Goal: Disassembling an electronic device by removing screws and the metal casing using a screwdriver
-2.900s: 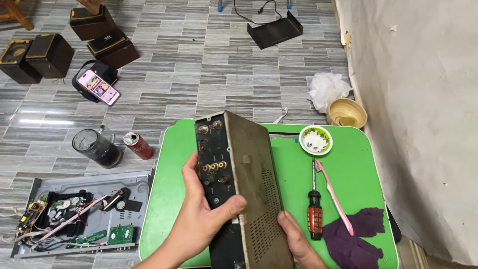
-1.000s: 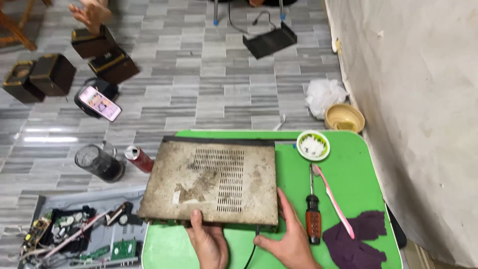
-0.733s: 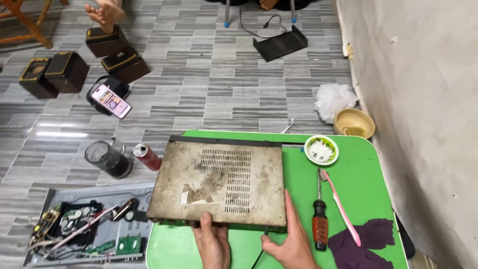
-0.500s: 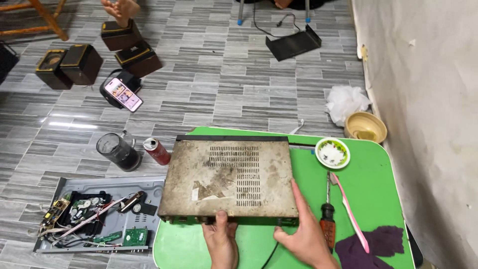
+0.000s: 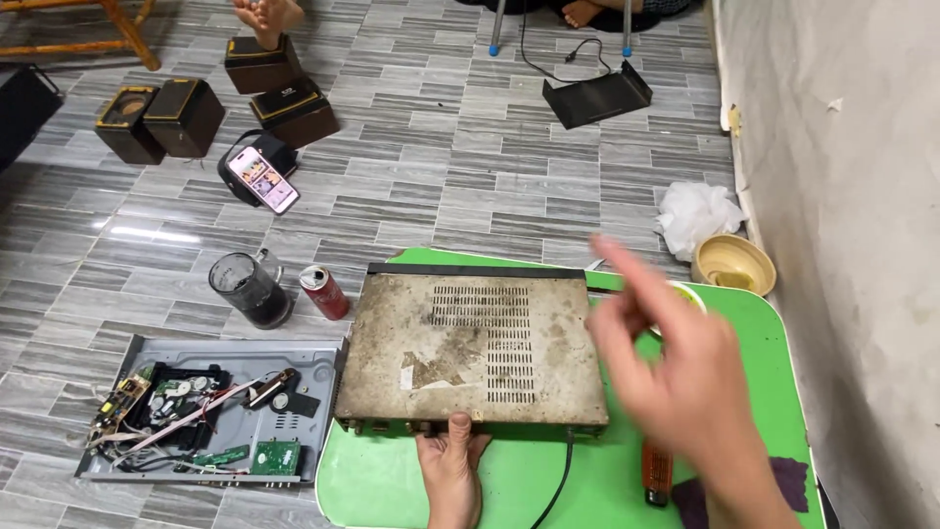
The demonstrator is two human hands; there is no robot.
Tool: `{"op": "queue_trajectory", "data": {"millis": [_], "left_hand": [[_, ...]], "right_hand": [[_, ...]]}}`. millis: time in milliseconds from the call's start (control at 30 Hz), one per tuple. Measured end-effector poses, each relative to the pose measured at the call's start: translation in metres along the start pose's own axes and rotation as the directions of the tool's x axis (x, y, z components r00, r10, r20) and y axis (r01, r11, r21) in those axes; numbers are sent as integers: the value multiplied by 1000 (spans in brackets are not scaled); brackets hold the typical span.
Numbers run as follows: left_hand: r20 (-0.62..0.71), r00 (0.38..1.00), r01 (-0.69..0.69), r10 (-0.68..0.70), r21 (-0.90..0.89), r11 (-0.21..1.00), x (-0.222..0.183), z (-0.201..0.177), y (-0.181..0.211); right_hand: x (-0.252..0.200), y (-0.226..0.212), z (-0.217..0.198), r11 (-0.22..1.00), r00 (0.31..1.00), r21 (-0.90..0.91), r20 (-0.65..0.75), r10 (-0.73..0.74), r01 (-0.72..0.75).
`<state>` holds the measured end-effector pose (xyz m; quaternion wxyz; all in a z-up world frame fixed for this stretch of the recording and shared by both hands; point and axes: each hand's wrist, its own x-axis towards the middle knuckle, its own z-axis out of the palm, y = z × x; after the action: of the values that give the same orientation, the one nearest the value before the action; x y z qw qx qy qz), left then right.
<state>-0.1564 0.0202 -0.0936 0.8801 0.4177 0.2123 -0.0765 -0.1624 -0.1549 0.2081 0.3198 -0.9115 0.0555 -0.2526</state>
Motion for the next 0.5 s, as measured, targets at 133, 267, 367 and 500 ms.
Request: {"op": "queue_trajectory", "data": {"millis": [133, 267, 367, 500], "left_hand": [[-5, 1000, 6, -6, -15, 1000, 0, 3, 0], [-18, 1000, -1, 0, -14, 1000, 1, -3, -8], [18, 1000, -7, 7, 7, 1000, 1, -6, -11], [14, 1000, -19, 19, 18, 1000, 1, 0, -6]], "right_hand": [[37, 19, 20, 997, 992, -6, 95, 83, -83], [31, 8, 8, 997, 996, -31, 58, 73, -71], [39, 9, 3, 999, 997, 51, -71, 15, -11], [66, 46, 27, 985, 972, -25, 155, 175, -173]]}}
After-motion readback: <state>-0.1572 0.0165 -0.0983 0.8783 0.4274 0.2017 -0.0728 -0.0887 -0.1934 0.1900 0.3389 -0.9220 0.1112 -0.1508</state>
